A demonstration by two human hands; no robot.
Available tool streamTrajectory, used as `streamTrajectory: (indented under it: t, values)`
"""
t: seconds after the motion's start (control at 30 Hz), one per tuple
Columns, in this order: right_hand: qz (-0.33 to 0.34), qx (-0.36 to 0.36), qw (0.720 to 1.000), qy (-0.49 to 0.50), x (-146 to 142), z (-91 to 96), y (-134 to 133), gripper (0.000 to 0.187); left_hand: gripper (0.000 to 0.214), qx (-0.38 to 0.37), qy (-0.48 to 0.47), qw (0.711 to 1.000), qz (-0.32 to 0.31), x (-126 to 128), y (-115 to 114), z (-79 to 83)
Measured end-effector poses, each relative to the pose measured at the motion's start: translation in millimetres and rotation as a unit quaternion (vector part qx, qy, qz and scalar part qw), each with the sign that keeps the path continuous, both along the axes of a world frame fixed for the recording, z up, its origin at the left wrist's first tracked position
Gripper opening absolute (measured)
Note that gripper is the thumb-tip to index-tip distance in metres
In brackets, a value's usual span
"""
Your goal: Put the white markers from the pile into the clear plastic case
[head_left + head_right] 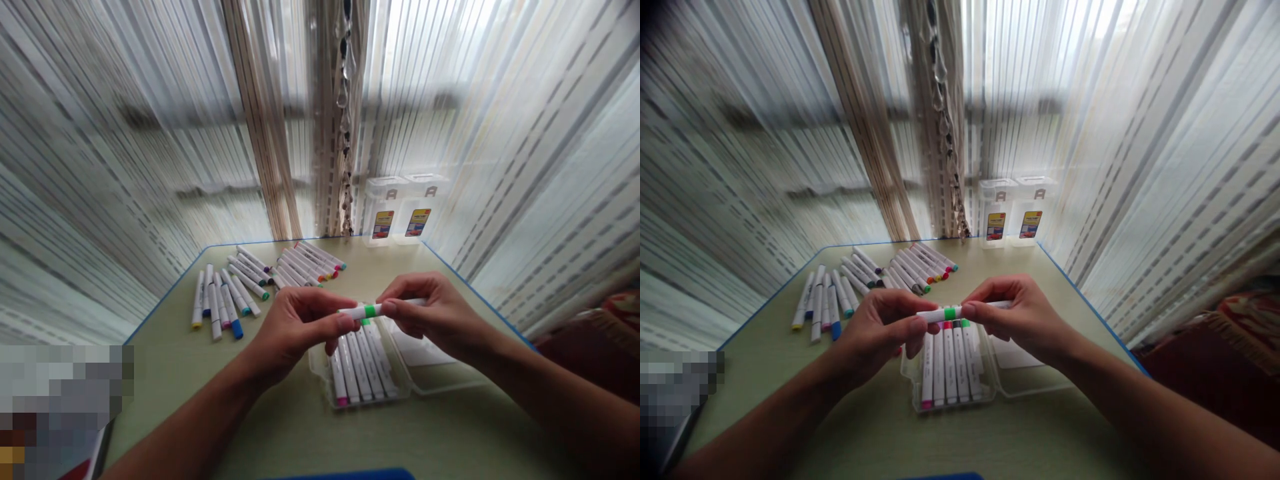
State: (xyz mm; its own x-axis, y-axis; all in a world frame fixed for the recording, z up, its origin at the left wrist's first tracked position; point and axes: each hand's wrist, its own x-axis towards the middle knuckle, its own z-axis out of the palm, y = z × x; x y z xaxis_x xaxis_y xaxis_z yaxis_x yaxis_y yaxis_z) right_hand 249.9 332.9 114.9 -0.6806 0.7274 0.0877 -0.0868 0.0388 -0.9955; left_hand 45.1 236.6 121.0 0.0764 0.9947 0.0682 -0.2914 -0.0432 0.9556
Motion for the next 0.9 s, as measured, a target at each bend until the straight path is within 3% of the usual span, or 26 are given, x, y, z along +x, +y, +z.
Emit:
streamTrajectory:
  t: [0.33, 0.6, 0.9]
  values:
    - [-0.02, 0.028, 0.999, -0.027, -1.4, 3.6, -1.6, 0.027, 0.021, -0.005, 0.026, 0.999, 0.04, 0.5, 2.1, -0.5]
    - [-0.018, 0.021, 0.999, -0.022, -1.7, 1.9, 0.4, 0.029, 0.024, 0.008, 0.056, 0.998, 0.034, -1.0, -1.1, 2.6]
    - [-0.031, 0.115, 0.991, -0.056, -3.5, 8.2, -4.3, 0.031, 0.023, 0.005, 0.12, 0.991, 0.066, 0.9, 5.0, 1.2]
